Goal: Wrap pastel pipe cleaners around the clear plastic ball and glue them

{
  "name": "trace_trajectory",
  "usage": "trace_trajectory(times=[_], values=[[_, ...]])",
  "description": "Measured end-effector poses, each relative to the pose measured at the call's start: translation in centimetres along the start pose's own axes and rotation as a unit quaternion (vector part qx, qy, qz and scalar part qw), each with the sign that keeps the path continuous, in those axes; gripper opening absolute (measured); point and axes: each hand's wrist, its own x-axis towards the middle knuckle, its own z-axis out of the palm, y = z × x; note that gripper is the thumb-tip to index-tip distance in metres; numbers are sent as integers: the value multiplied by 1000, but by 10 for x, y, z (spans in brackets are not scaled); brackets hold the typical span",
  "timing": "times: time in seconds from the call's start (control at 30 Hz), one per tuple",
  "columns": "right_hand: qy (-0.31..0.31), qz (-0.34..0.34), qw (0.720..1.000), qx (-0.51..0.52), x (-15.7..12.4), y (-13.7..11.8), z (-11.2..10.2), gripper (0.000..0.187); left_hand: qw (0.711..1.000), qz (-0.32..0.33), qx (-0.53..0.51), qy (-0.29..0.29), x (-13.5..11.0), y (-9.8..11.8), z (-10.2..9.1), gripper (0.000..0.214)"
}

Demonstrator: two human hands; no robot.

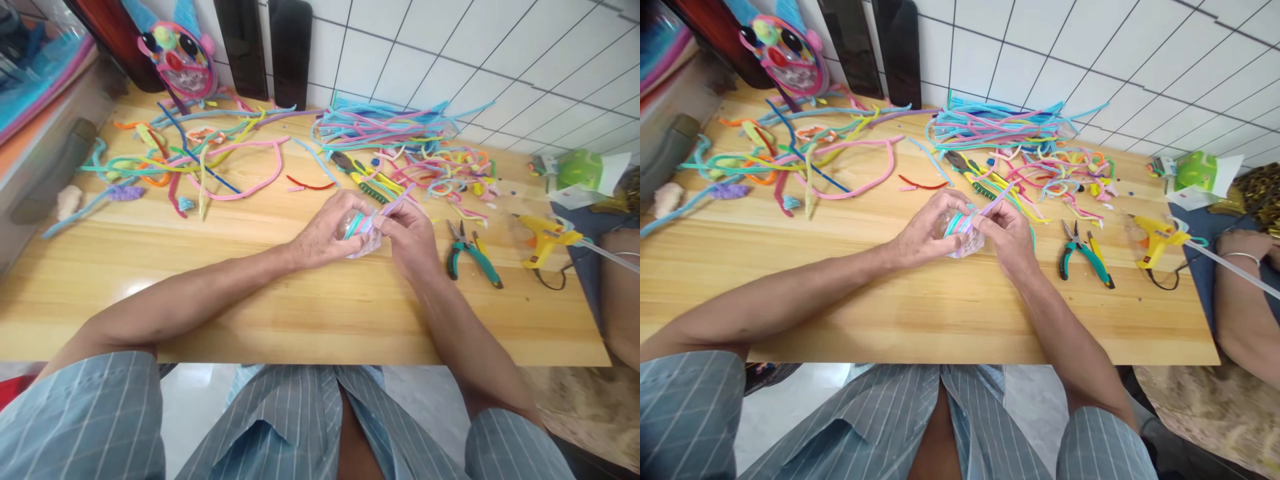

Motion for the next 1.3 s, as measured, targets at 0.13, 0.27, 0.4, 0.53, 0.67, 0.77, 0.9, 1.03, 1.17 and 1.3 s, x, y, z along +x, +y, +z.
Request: trace_trajectory(times=[0.13, 0.27, 0.4, 0.53, 0.67, 0.77, 0.9, 1.03, 1.17, 1.3], values=[[-14, -36, 999, -14, 1, 1, -2, 28, 999, 25, 25, -15, -2, -8, 0, 63], [-37, -41, 998, -29, 2, 4, -7, 30, 998, 21, 41, -30, -1, -9, 1, 63], [-36, -47, 997, -49, 1, 6, -8, 26, 999, -15, 28, -31, 1, 1, 0, 49], [-34, -47, 998, -40, 0, 5, -6, 27, 1000, -20, 7, -18, 2, 7, 1, 40], [-24, -34, 998, -40, 1, 3, -6, 28, 1000, -7, -8, -6, 0, 4, 3, 39], [-16, -37, 999, -33, 1, 1, -7, 25, 1000, 4, -7, -7, -1, -1, 2, 49], [-11, -48, 998, -39, 1, 0, -8, 23, 1000, 11, 20, -20, -1, -7, 1, 67], [-19, -50, 997, -51, 0, 0, -7, 25, 999, 15, 16, -26, -1, -7, 1, 60], [-24, -49, 996, -69, -1, 2, -7, 26, 999, -21, 16, -22, 1, -1, 2, 55], [-33, -38, 997, -59, -1, 1, -9, 26, 1000, -24, 12, -16, 2, 3, 2, 46]])
